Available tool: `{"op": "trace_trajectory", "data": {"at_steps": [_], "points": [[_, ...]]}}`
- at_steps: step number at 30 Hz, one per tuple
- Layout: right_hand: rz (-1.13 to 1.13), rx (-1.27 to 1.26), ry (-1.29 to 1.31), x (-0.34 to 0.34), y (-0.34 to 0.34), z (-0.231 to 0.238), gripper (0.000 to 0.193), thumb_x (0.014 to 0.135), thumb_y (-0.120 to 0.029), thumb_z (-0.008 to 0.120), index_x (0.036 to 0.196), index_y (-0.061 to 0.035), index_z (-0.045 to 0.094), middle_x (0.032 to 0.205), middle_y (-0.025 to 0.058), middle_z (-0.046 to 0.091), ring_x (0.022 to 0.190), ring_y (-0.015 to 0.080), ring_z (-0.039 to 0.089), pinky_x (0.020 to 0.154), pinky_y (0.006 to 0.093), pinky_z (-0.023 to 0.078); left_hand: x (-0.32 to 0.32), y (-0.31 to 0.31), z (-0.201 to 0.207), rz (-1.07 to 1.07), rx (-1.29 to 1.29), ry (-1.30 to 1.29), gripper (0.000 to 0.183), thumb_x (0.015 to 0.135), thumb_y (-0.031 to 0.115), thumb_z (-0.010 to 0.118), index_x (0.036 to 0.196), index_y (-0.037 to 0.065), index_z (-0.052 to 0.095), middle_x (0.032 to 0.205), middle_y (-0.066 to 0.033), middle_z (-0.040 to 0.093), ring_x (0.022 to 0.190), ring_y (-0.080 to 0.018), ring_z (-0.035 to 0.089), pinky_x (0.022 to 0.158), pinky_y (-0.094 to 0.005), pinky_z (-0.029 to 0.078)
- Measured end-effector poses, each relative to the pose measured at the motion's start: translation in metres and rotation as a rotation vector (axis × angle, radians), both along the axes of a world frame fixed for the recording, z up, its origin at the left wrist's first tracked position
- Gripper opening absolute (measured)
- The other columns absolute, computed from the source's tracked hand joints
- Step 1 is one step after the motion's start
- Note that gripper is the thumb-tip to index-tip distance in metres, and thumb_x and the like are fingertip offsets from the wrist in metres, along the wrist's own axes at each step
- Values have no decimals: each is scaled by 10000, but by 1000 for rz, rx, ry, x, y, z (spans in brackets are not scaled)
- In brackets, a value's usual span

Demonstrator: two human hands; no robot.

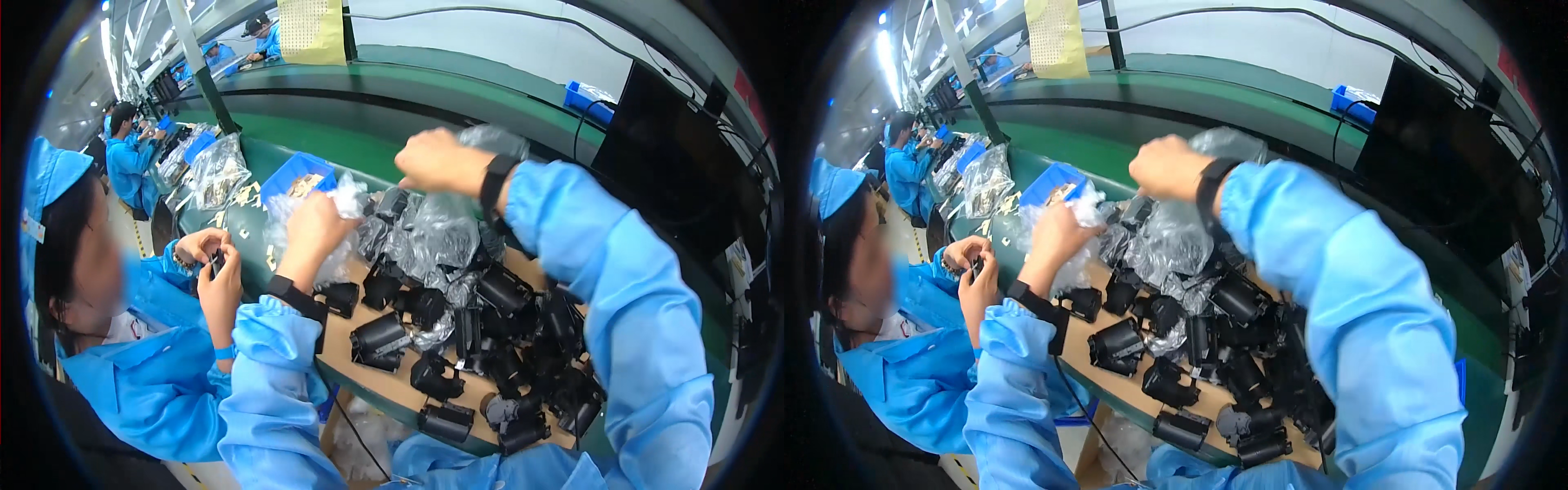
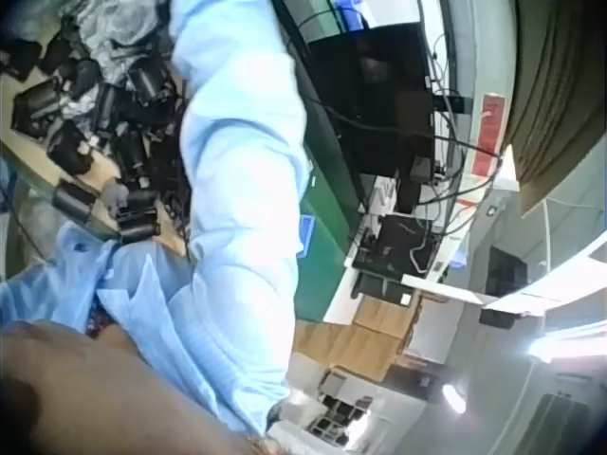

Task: Unpacking black plastic components from plastic bags and arranging them on a workbench.

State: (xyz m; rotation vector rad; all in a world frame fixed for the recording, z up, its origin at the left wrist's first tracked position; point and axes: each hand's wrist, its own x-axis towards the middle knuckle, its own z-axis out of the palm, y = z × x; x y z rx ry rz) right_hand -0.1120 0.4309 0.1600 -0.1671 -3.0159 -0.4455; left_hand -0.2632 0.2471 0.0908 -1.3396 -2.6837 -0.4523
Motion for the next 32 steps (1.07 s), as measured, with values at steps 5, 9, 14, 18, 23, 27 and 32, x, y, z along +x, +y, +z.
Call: {"op": "trace_trajectory", "data": {"at_steps": [5,9,14,18,23,27,32], "points": [[-178,-431,-64,-38,-5,-56,445,833,-462,669,1003,-54,712,1004,185,689,985,361,651,832,455,517,-19,11,-34,30,21,-114,527,679,437,799,917,-22,697,915,-231,687,887,-373,669,763,-439,531],[-94,-625,136,-59,12,-112,213,797,-304,637,911,-150,731,889,142,698,866,362,664,755,466,519,-35,21,-60,-85,173,-243,399,711,345,787,937,28,698,890,-190,699,862,-344,678,743,-416,512],[-162,-569,273,-64,8,-118,192,791,-224,603,815,-63,705,848,200,684,823,407,662,743,496,526,-29,22,-45,-45,148,-221,432,738,362,722,908,-34,690,925,-261,673,907,-410,653,797,-469,517],[-70,-484,231,-53,-14,-95,162,791,-198,622,812,-63,709,840,208,678,842,404,660,743,500,525,-36,9,-56,25,195,-160,344,775,290,685,901,-30,687,934,-260,671,917,-415,647,800,-486,512],[43,-486,348,-41,6,-71,251,838,-292,653,806,-43,661,797,175,660,808,386,643,707,495,506,-18,14,-44,33,68,-110,250,756,205,659,880,-10,681,923,-244,676,912,-412,647,797,-488,513],[194,-775,315,-29,-13,5,276,844,-275,662,769,-9,655,666,159,627,621,280,620,604,394,471,-36,-7,-64,-97,220,-134,232,785,193,643,899,-5,683,924,-213,686,881,-385,658,757,-468,514],[264,-724,307,0,-12,25,286,877,-289,645,779,-24,683,708,87,683,633,229,620,602,382,470,-25,-13,-12,-350,660,-551,213,856,188,679,1012,43,684,874,-47,694,800,-148,638,709,-312,498]]}}
